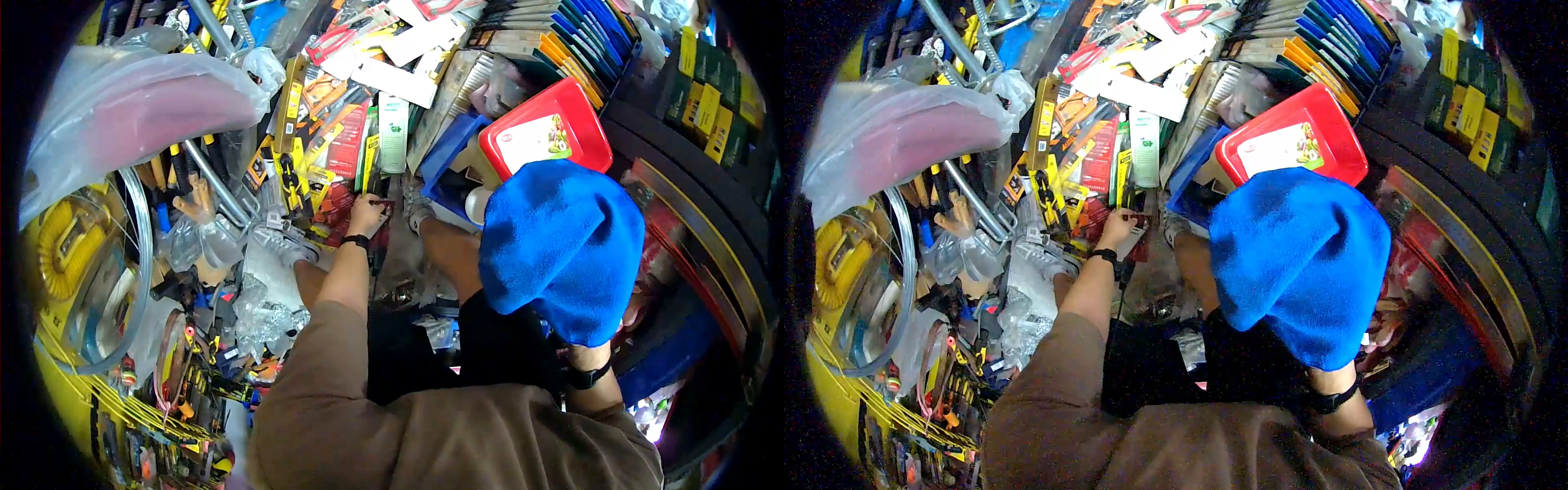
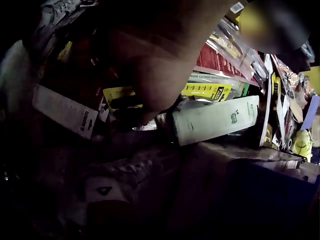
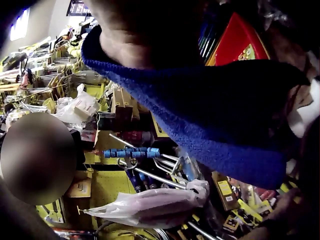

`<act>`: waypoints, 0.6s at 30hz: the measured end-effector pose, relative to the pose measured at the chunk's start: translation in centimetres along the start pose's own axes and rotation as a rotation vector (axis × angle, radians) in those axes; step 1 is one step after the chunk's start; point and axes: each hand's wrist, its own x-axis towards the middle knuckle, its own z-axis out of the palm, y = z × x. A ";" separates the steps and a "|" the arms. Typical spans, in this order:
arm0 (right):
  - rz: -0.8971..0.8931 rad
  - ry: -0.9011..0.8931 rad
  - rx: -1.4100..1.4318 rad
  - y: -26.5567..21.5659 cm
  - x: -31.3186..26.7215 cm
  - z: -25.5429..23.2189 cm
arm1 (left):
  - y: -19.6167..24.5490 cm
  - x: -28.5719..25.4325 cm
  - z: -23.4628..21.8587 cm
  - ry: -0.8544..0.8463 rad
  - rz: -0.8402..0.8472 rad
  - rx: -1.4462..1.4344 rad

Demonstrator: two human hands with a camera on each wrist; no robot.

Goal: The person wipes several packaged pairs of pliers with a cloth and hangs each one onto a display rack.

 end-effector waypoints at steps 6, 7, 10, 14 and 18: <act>0.007 0.000 -0.041 0.1 0.1 0.3 | 1.3 -0.1 -1.0 0.171 -0.023 0.068; 0.007 0.004 -0.045 0.1 0.1 0.3 | 1.7 -0.2 -1.1 0.183 -0.065 0.051; 0.002 0.018 -0.062 -0.3 0.2 0.1 | 5.1 -1.3 -2.4 0.205 -0.128 0.174; -0.007 0.046 -0.077 -0.9 0.4 -0.1 | 8.0 -3.5 -5.1 0.072 -0.122 0.198; -0.027 0.098 -0.090 -2.0 0.7 -0.3 | 8.4 -4.1 -8.2 -0.076 -0.022 0.351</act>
